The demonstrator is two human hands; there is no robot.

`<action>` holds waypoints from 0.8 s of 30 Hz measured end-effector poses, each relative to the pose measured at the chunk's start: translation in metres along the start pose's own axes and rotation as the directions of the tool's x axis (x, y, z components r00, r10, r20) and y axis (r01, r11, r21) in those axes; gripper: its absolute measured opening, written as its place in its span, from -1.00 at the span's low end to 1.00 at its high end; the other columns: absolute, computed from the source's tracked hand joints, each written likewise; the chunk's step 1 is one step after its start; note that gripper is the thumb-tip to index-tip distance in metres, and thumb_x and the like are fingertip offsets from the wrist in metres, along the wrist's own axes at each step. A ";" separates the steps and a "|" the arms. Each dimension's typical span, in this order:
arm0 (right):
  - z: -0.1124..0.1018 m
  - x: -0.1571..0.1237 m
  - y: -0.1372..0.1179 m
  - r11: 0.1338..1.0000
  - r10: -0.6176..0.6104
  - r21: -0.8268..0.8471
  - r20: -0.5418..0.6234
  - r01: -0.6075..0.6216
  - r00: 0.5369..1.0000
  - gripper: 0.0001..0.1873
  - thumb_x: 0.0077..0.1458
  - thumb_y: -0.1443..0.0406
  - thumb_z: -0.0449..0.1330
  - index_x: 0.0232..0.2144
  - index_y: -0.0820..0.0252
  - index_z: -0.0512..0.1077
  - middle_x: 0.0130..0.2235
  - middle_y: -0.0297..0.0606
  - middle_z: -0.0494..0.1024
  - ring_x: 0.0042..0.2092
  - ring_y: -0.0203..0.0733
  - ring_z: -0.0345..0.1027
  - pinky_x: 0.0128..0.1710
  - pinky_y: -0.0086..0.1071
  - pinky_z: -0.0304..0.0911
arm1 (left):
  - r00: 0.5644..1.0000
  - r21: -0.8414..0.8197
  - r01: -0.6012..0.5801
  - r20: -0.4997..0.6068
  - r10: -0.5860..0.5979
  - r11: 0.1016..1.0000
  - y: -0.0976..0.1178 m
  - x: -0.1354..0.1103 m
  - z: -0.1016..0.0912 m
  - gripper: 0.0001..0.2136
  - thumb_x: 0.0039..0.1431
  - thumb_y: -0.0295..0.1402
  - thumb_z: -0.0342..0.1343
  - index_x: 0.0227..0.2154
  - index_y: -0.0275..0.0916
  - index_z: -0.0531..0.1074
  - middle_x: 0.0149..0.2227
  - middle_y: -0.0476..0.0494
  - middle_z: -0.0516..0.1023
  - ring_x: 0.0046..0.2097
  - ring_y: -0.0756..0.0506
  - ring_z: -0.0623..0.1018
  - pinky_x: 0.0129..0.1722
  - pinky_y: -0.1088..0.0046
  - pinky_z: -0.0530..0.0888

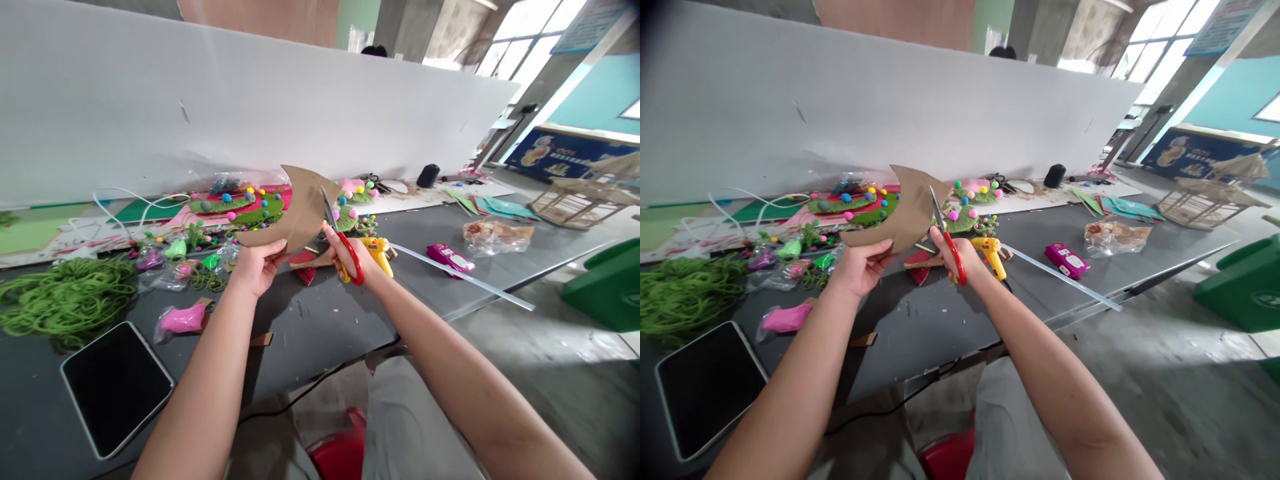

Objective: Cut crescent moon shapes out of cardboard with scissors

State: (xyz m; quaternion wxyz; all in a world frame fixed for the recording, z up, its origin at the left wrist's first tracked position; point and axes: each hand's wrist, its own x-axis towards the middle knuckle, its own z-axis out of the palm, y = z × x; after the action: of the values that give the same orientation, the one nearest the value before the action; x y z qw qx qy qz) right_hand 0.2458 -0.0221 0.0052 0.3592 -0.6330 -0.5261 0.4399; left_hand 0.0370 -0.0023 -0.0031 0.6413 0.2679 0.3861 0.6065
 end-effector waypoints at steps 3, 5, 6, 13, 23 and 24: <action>-0.001 -0.001 0.002 0.999 -0.023 -0.040 0.008 0.023 1.000 -0.21 0.24 -0.39 0.02 -0.60 0.12 0.26 -0.60 -0.32 0.34 -0.66 -0.31 0.25 -0.64 -0.38 0.25 | 0.999 0.031 0.009 -0.042 -0.008 0.999 0.000 0.004 -0.002 -0.65 -0.22 -0.61 0.42 -0.29 -0.26 0.59 -0.28 -0.12 0.72 -0.30 -0.09 0.68 -0.34 0.49 0.64; 0.000 -0.002 0.002 0.997 -0.038 -0.061 0.001 0.038 0.999 -0.20 0.23 -0.41 0.02 -0.62 0.11 0.21 -0.62 -0.32 0.31 -0.66 -0.30 0.25 -0.63 -0.37 0.25 | 0.993 0.052 -0.045 -0.110 0.050 0.998 0.001 0.008 -0.004 -0.64 -0.18 -0.55 0.42 -0.24 -0.23 0.54 -0.23 -0.13 0.71 -0.20 -0.13 0.70 -0.22 0.40 0.66; 0.001 -0.003 0.001 0.997 -0.042 -0.061 -0.005 0.042 0.999 -0.20 0.22 -0.41 0.02 -0.63 0.10 0.19 -0.63 -0.32 0.30 -0.66 -0.29 0.26 -0.63 -0.37 0.25 | 0.977 0.089 -0.116 -0.171 0.129 0.989 0.003 0.010 -0.007 -0.63 -0.15 -0.51 0.42 -0.21 -0.21 0.51 -0.18 -0.14 0.70 -0.11 -0.16 0.70 -0.12 0.34 0.66; -0.002 -0.020 0.000 0.998 -0.049 -0.035 0.143 0.054 0.989 -0.18 0.18 -0.44 0.02 -0.64 0.11 0.23 -0.63 -0.35 0.27 -0.66 -0.29 0.24 -0.63 -0.34 0.26 | 0.681 0.584 -0.628 0.092 0.726 0.515 0.010 0.007 -0.015 -0.68 0.19 -0.19 0.30 -0.05 -0.22 0.50 0.08 -0.27 0.62 0.16 -0.22 0.60 0.27 0.17 0.47; -0.002 -0.040 0.020 0.984 -0.092 -0.123 0.282 0.131 0.955 -0.21 0.24 -0.42 -0.04 -0.57 0.11 0.24 -0.64 -0.39 0.29 -0.65 -0.29 0.24 -0.62 -0.38 0.22 | 0.856 0.735 -0.440 0.170 0.489 0.515 -0.008 0.001 0.012 -0.71 0.27 -0.21 0.24 -0.03 -0.25 0.50 -0.13 -0.25 0.63 -0.11 -0.25 0.64 -0.08 0.16 0.57; -0.002 -0.040 0.023 0.981 -0.092 -0.141 0.270 0.133 0.959 -0.21 0.24 -0.42 -0.04 -0.56 0.12 0.23 -0.63 -0.39 0.30 -0.64 -0.29 0.24 -0.60 -0.38 0.23 | 0.854 0.737 -0.448 0.184 0.488 0.506 -0.009 0.002 0.011 -0.70 0.28 -0.23 0.23 -0.01 -0.25 0.50 -0.13 -0.25 0.63 -0.10 -0.26 0.64 -0.09 0.15 0.57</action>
State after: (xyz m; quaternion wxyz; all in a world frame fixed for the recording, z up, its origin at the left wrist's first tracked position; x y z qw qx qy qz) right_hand 0.2533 -0.0655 -0.0076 0.2597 -0.5648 -0.6373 0.4553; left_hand 0.0515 0.0001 -0.0046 0.2719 0.5897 0.5311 0.5443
